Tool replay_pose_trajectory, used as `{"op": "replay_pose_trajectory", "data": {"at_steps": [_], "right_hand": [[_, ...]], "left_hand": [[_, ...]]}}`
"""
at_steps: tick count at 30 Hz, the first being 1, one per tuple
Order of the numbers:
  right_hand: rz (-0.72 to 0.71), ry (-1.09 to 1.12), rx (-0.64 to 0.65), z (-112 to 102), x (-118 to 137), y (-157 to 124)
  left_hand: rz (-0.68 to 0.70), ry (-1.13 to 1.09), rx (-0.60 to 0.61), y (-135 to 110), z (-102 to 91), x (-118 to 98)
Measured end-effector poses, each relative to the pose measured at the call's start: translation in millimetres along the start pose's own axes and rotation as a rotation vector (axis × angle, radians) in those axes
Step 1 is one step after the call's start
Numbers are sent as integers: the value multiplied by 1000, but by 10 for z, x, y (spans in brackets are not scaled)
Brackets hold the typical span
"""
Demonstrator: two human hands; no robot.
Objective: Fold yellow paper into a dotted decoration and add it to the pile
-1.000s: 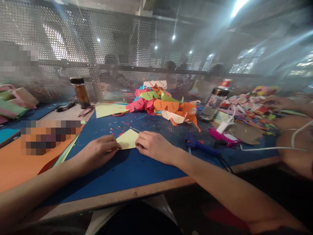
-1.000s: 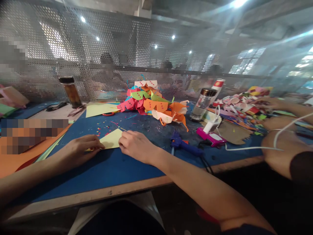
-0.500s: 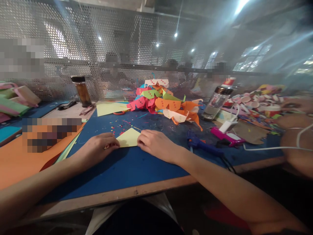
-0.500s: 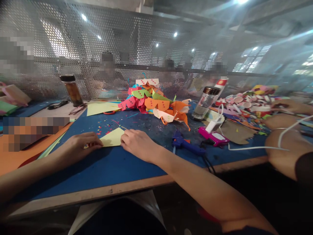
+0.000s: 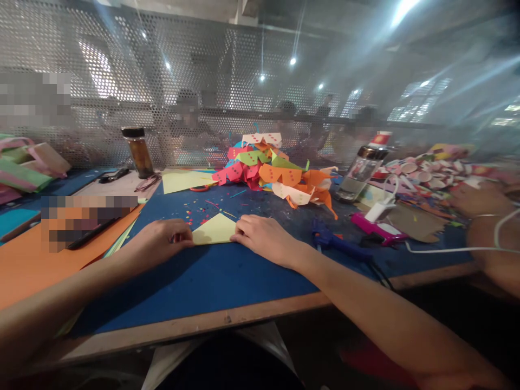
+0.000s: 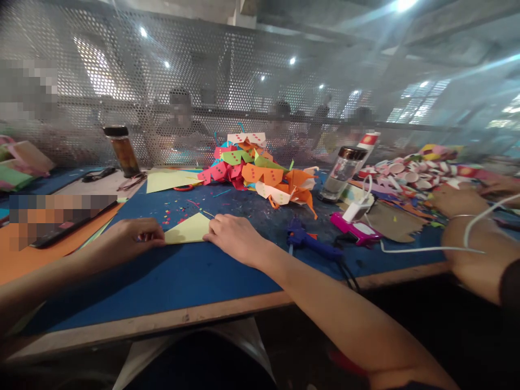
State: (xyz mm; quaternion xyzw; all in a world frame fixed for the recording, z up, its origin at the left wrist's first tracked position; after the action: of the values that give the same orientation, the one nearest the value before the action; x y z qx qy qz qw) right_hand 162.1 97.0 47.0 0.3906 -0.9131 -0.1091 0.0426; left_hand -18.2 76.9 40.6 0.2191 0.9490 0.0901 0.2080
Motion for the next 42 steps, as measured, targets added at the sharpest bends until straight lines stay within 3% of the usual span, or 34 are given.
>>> {"op": "replay_pose_trajectory", "data": {"at_steps": [16,25,42], "right_hand": [[59,170,61,3,-91,12],[71,198,77,5,-124,3],[82,207,85,3,-147,4]], "left_hand": [[-141,-73,93,39,69,331],[-194,-95,135,25,40,378],[-78,-59,192,-12,-7,312]]}}
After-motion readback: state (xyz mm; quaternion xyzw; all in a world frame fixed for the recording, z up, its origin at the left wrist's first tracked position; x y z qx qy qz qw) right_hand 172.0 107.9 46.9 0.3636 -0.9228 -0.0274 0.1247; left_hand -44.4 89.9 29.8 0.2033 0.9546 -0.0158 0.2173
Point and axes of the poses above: each hand's wrist, its own y-axis towards the middle knuckle, its own z-axis out of the palm, x = y × z, the point moved 8 cm from there along y, towards the middle knuckle, and after that the axes turned 3 degrees about -x, right-handed, at the moved point
